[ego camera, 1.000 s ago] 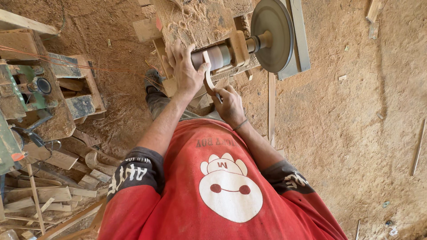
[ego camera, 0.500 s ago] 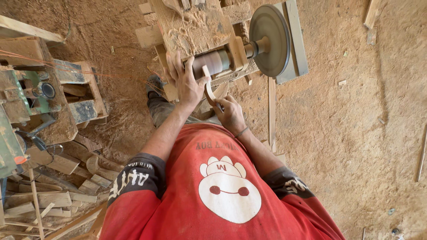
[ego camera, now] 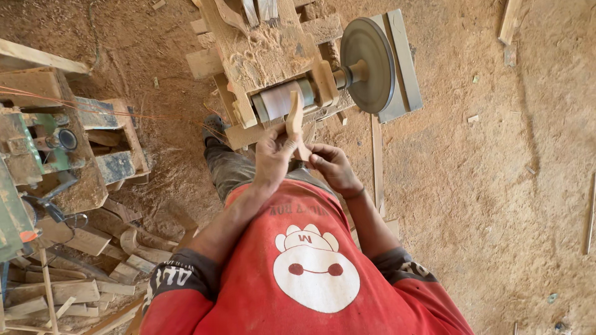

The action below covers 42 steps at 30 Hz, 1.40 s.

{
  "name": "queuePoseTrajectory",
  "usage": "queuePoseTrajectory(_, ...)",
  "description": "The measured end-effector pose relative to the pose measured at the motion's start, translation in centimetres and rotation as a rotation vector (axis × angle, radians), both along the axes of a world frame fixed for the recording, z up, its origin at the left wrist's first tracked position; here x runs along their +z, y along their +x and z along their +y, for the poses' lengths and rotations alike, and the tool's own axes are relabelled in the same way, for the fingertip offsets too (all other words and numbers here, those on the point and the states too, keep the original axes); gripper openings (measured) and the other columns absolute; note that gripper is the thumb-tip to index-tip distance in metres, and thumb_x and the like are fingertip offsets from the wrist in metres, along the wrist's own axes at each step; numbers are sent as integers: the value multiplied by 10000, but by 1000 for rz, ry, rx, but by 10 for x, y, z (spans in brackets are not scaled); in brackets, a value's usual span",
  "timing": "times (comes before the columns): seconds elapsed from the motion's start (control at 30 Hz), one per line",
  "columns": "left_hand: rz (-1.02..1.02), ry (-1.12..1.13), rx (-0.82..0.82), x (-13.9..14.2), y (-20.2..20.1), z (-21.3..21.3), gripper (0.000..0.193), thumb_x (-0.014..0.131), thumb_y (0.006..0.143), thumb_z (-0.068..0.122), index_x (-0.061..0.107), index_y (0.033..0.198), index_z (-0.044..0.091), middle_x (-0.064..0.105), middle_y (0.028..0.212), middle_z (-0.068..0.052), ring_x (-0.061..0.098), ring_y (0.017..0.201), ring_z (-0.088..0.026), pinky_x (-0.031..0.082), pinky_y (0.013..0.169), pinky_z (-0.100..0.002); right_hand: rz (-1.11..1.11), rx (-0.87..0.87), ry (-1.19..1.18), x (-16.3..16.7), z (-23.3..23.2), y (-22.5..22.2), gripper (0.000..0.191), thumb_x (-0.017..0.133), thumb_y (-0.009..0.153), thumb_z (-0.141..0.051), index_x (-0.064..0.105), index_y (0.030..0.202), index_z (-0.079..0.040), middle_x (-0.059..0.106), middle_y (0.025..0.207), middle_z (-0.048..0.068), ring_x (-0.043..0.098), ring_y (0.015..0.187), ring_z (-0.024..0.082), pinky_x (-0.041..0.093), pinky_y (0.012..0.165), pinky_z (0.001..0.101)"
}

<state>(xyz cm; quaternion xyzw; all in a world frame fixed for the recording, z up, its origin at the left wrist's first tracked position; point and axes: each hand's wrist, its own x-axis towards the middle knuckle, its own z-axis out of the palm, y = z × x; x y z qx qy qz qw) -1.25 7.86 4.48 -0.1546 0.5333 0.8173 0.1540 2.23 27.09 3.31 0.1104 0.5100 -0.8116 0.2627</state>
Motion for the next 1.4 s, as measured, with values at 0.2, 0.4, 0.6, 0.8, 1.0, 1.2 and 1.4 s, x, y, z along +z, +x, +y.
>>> queuePoseTrajectory(0.2, 161, -28, 46, 43, 1, 0, 414, 766, 949, 96, 638, 1312, -56, 734, 1143, -86, 693, 1026, -109, 575, 923, -243, -98, 11, -361, 2, -13, -9, 310, 620, 1056, -132, 620, 1335, 2, 701, 1184, 94, 671, 1106, 198, 529, 1030, 395)
queuePoseTrajectory(0.4, 196, -79, 30, 52, 4, -14, 415, 811, 915, 73, 671, 1284, -56, 749, 1139, -87, 696, 1027, -113, 567, 933, -241, -118, -11, -341, 3, -25, 1, 207, 586, 1089, -89, 634, 1269, 1, 692, 1121, 86, 676, 1066, 206, 533, 1014, 403)
queuePoseTrajectory(0.6, 129, 47, -17, 56, 8, -28, 522, 800, 917, 47, 601, 1386, -64, 738, 1173, -87, 685, 1010, -112, 569, 879, -230, -75, -38, -443, 8, -41, 10, 194, 607, 1118, -131, 608, 1271, -12, 654, 994, 52, 636, 953, 168, 531, 988, 368)
queuePoseTrajectory(0.8, 100, 71, -136, 56, 11, -55, 580, 737, 932, 32, 514, 1460, -51, 733, 1235, -153, 733, 1006, -163, 622, 876, -250, -82, -105, -425, 21, -62, 15, 270, 628, 1080, -172, 583, 1299, -21, 664, 1032, 45, 635, 951, 152, 535, 948, 363)
queuePoseTrajectory(1.0, 39, 167, -135, 39, 1, -74, 452, 656, 1007, 26, 553, 1433, -83, 725, 1268, -170, 713, 1120, -168, 589, 1003, -268, -31, -127, -373, 27, -75, 12, 318, 667, 1081, -159, 600, 1353, -9, 697, 1133, 80, 670, 1005, 163, 554, 923, 336)
queuePoseTrajectory(1.2, 110, 134, -210, 27, -8, -79, 387, 637, 1027, 17, 596, 1401, -73, 719, 1277, -115, 684, 1138, -131, 558, 1023, -256, 280, -187, 208, 31, -80, -4, 279, 703, 1048, -116, 625, 1296, -13, 692, 1189, 89, 685, 1067, 152, 593, 958, 319)
queuePoseTrajectory(1.4, 88, -98, -509, 16, -19, -87, 361, 610, 1011, 66, 655, 1367, 26, 759, 1137, -52, 677, 960, -87, 558, 898, -225, 1170, 5, 1341, 70, -59, -40, 415, 752, 898, -58, 612, 1289, -35, 624, 1248, 207, 605, 1177, 348, 507, 1016, 431)
